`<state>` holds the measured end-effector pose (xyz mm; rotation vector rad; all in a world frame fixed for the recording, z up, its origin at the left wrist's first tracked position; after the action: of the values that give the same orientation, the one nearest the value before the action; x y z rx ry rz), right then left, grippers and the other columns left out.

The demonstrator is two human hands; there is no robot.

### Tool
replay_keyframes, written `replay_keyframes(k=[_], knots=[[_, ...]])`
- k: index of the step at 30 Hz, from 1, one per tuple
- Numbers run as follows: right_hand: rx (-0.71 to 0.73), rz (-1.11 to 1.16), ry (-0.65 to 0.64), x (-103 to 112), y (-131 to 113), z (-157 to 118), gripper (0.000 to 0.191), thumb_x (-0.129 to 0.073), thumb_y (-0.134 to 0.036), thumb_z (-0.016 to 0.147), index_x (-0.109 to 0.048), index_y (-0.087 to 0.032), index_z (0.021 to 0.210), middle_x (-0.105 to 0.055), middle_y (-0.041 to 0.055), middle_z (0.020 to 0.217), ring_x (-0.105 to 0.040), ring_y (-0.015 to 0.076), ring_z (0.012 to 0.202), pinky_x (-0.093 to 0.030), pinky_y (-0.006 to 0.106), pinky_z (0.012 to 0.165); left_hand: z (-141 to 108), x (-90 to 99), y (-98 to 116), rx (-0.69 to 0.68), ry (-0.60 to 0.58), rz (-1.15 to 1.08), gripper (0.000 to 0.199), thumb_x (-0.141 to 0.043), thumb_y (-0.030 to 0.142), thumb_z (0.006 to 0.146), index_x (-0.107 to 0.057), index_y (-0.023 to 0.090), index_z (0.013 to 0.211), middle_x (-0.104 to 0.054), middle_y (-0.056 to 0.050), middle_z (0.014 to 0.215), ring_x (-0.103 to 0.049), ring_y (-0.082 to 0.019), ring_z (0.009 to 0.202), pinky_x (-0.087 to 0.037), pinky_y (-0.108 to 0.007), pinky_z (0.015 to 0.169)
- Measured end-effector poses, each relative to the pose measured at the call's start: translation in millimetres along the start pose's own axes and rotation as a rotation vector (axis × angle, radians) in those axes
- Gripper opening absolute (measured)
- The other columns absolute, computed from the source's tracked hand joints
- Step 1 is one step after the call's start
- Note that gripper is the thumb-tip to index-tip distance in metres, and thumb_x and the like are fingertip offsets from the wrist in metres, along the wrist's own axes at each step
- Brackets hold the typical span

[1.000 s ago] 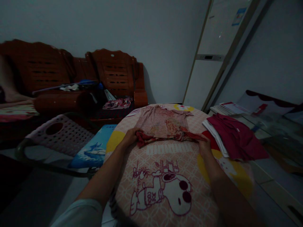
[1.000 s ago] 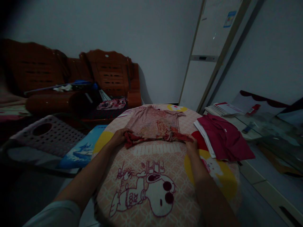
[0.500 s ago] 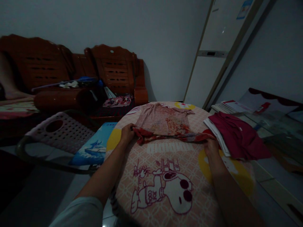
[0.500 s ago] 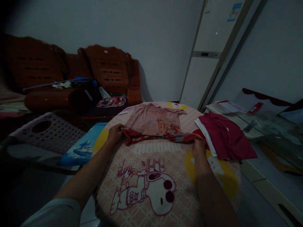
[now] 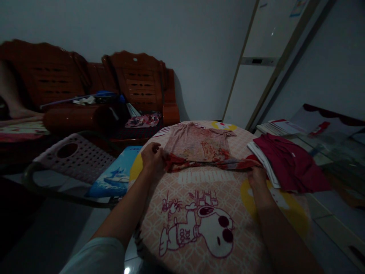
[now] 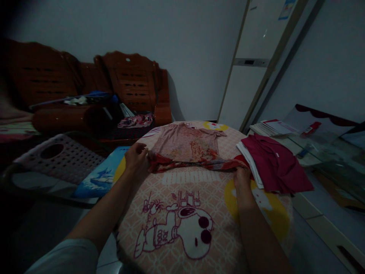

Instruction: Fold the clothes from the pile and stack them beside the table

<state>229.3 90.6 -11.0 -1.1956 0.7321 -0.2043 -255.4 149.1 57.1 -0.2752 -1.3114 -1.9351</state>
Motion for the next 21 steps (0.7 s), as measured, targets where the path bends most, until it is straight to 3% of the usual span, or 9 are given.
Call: replay_keyframes(k=[1,3,5,6,8,12,17,21], knots=[[-0.001,-0.005,0.005,1,-1,0,0.013,-0.065,-0.015,0.051,-0.07,-0.018,0.063,-0.071,-0.0001,0.065,-0.067,0.0181,0.064,-0.059,0.034,0.066,-4,-2.6,15,-0.071,-0.105,-0.033,0.023,-0.053,0.033,0.08,-0.066,0.015,0.088,-0.067,-0.005,0.081,-0.06,-0.018,0.074,-0.045,-0.027,0.069],[-0.003,-0.021,0.013,3,-3,-1,0.015,-0.065,-0.015,0.051,-0.07,-0.018,0.064,-0.072,0.0003,0.066,-0.067,0.0171,0.063,-0.058,0.031,0.063,-21,-16.1,42,-0.243,-0.451,-0.063,0.024,-0.053,0.035,0.082,-0.068,0.016,0.085,-0.068,-0.003,0.077,-0.06,-0.017,0.072,-0.045,-0.026,0.067],[0.004,-0.058,0.023,6,-6,0,0.017,-0.065,-0.015,0.051,-0.07,-0.017,0.067,-0.072,0.0003,0.067,-0.067,0.0159,0.06,-0.057,0.027,0.057,-43,-28.2,58,-0.407,-0.749,-0.018,0.022,-0.06,0.032,0.077,-0.07,0.018,0.09,-0.07,-0.004,0.085,-0.063,-0.019,0.077,-0.045,-0.026,0.069],[0.011,-0.095,0.031,8,-8,0,0.019,-0.065,-0.015,0.052,-0.071,-0.017,0.069,-0.072,0.0002,0.067,-0.065,0.015,0.056,-0.055,0.025,0.053,-52,-32.2,59,-0.466,-0.822,0.025,0.025,-0.063,0.029,0.074,-0.071,0.02,0.095,-0.071,-0.005,0.093,-0.064,-0.02,0.082,-0.046,-0.027,0.072],[0.03,-0.183,0.064,12,-13,0,0.021,-0.064,-0.016,0.052,-0.072,-0.016,0.071,-0.07,-0.0009,0.061,-0.058,0.0115,0.045,-0.045,0.02,0.04,-60,-38.1,52,-0.517,-0.817,0.107,0.032,-0.064,0.022,0.071,-0.07,0.021,0.103,-0.07,-0.007,0.105,-0.064,-0.023,0.091,-0.047,-0.029,0.078],[-0.008,-0.235,0.067,14,-21,-1,0.024,-0.063,-0.019,0.052,-0.072,-0.015,0.074,-0.06,-0.0033,0.045,-0.044,0.0074,0.031,-0.026,0.016,0.029,-59,-49.3,29,-0.495,-0.663,0.133,0.029,-0.055,0.017,0.079,-0.07,0.019,0.104,-0.069,-0.011,0.109,-0.063,-0.025,0.1,-0.048,-0.033,0.088],[-0.026,-0.098,0.062,6,-34,-4,0.022,-0.065,-0.017,0.047,-0.07,-0.016,0.069,-0.064,-0.0003,0.05,-0.048,0.0091,0.032,-0.034,0.017,0.029,-41,-48.8,21,-0.387,-0.608,0.046,0.031,-0.047,0.016,0.082,-0.073,0.017,0.099,-0.073,-0.01,0.102,-0.065,-0.024,0.095,-0.05,-0.035,0.087],[0.114,-0.031,0.108,6,-66,-1,0.014,-0.065,-0.015,0.049,-0.069,-0.018,0.063,-0.069,0.0008,0.061,-0.064,0.0147,0.052,-0.053,0.024,0.046,-18,-14.5,29,-0.258,-0.588,-0.193,0.027,-0.05,0.03,0.083,-0.07,0.014,0.094,-0.072,-0.006,0.082,-0.064,-0.019,0.072,-0.051,-0.027,0.063]])
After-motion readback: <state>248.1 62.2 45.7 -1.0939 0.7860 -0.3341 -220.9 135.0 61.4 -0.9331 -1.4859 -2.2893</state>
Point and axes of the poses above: each hand's wrist, its own z-axis towards the middle knuckle, its own x-axis out of the back of the hand, y = z × x, the point moved 6 cm from there along z, towards the middle knuckle
